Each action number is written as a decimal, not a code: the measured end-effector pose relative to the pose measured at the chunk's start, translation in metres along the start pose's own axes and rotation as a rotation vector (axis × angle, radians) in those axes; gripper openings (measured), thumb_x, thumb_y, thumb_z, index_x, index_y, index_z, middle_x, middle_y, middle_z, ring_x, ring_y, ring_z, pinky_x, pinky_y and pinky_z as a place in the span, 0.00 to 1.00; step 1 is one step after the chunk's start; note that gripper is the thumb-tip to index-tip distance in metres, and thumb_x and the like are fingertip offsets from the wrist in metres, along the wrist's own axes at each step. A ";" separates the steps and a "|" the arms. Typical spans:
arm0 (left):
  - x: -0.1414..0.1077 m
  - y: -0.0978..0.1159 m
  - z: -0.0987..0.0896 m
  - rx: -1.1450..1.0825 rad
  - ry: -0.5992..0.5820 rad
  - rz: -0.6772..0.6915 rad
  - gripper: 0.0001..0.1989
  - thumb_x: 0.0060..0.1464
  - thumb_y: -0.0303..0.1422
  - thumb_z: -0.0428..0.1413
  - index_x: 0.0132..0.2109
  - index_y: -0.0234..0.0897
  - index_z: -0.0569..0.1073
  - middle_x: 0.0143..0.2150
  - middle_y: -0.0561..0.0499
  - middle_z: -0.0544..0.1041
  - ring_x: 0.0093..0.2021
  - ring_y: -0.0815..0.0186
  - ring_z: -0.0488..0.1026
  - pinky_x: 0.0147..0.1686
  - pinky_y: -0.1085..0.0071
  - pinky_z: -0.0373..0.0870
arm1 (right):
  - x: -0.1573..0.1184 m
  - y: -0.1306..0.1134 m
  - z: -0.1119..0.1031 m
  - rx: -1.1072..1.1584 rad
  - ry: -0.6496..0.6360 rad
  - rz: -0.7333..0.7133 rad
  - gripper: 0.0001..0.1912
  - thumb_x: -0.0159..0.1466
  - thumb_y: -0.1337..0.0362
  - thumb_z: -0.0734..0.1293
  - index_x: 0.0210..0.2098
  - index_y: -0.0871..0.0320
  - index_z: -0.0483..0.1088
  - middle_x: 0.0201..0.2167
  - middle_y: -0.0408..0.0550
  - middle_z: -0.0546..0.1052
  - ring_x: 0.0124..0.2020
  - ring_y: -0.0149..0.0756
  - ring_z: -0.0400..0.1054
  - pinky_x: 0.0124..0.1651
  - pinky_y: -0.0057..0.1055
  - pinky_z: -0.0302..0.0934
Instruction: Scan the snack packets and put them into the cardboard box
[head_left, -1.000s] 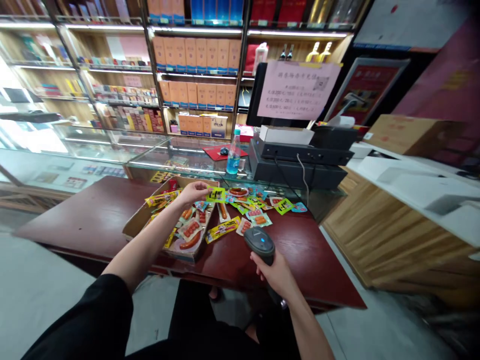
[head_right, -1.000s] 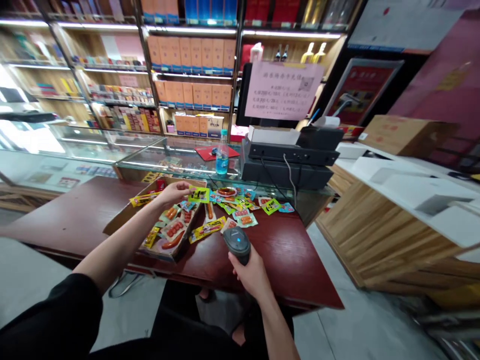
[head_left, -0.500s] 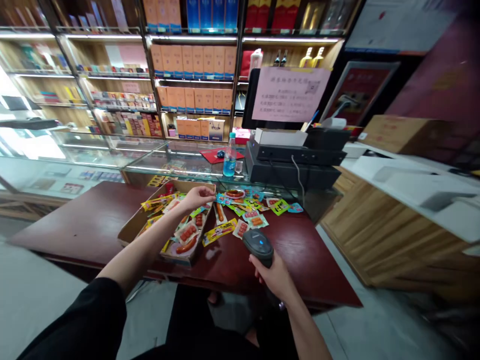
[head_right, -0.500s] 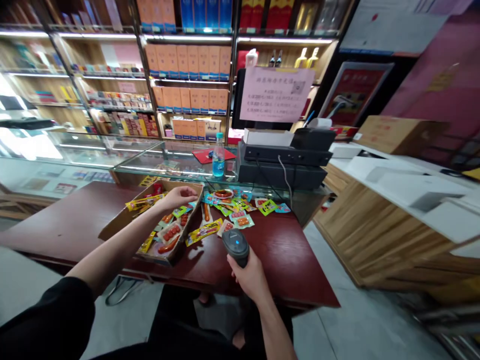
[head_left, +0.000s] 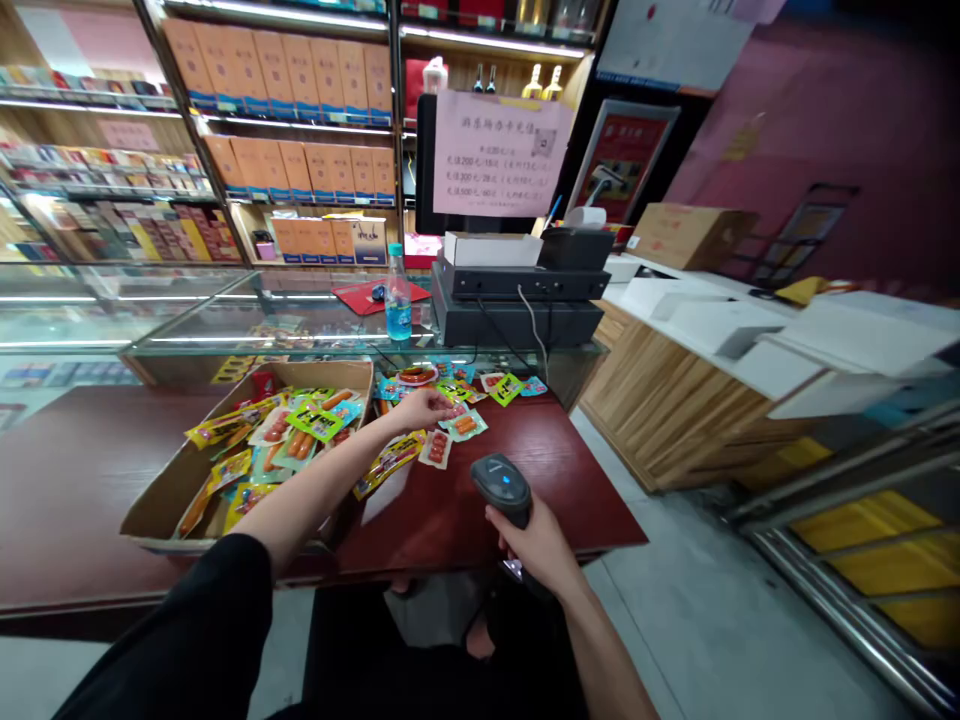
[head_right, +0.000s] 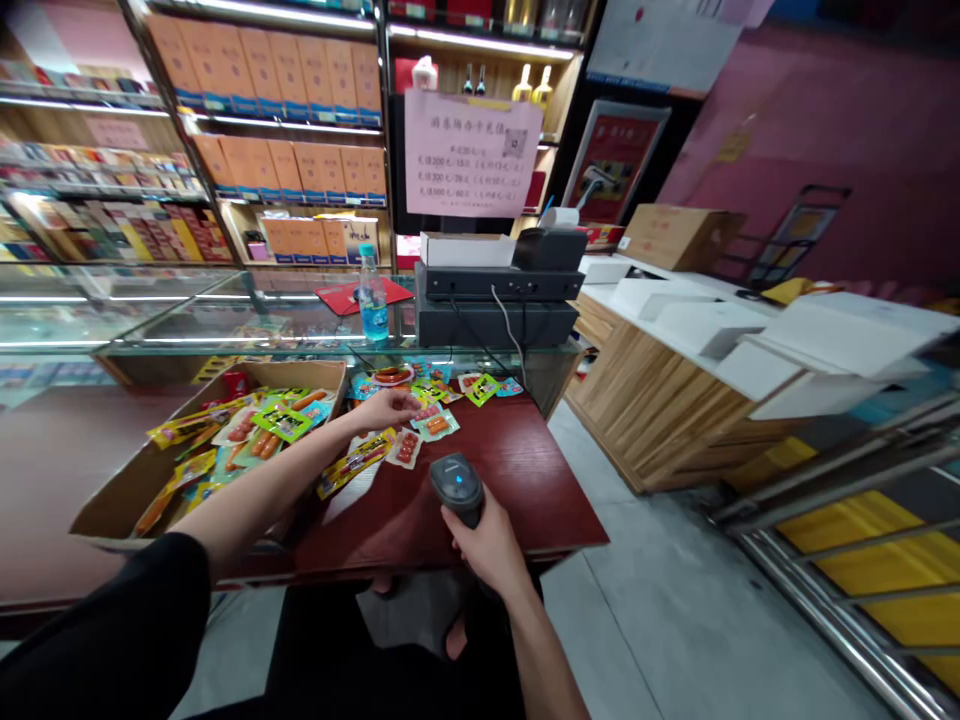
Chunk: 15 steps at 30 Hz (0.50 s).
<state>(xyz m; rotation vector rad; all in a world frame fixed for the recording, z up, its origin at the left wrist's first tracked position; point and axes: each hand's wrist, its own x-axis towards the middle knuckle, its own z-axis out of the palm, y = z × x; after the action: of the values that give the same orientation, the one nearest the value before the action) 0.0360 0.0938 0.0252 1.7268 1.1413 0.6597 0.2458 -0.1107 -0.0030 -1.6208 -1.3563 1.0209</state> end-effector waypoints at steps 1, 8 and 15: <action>0.000 -0.004 0.000 0.000 -0.014 -0.002 0.15 0.44 0.36 0.64 0.40 0.34 0.77 0.28 0.51 0.77 0.23 0.70 0.72 0.22 0.78 0.68 | 0.001 0.000 0.000 -0.002 -0.003 -0.003 0.20 0.57 0.51 0.68 0.41 0.58 0.68 0.16 0.39 0.72 0.14 0.32 0.67 0.16 0.24 0.58; -0.002 -0.026 -0.004 0.020 -0.035 -0.069 0.14 0.44 0.30 0.62 0.41 0.33 0.78 0.26 0.53 0.77 0.21 0.71 0.71 0.21 0.78 0.68 | 0.005 0.003 0.007 -0.016 -0.043 0.002 0.20 0.58 0.52 0.68 0.43 0.59 0.67 0.17 0.39 0.72 0.15 0.32 0.67 0.17 0.24 0.59; 0.000 -0.026 -0.013 0.052 0.008 -0.082 0.15 0.43 0.30 0.63 0.42 0.35 0.78 0.26 0.54 0.77 0.21 0.72 0.71 0.21 0.79 0.66 | 0.006 0.001 0.005 0.021 -0.020 -0.009 0.21 0.58 0.51 0.68 0.43 0.60 0.67 0.16 0.39 0.72 0.14 0.31 0.65 0.16 0.24 0.58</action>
<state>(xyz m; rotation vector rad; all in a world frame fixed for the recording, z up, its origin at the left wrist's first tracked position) 0.0151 0.1023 0.0074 1.7127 1.2376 0.5925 0.2425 -0.1045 -0.0063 -1.5915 -1.3614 1.0450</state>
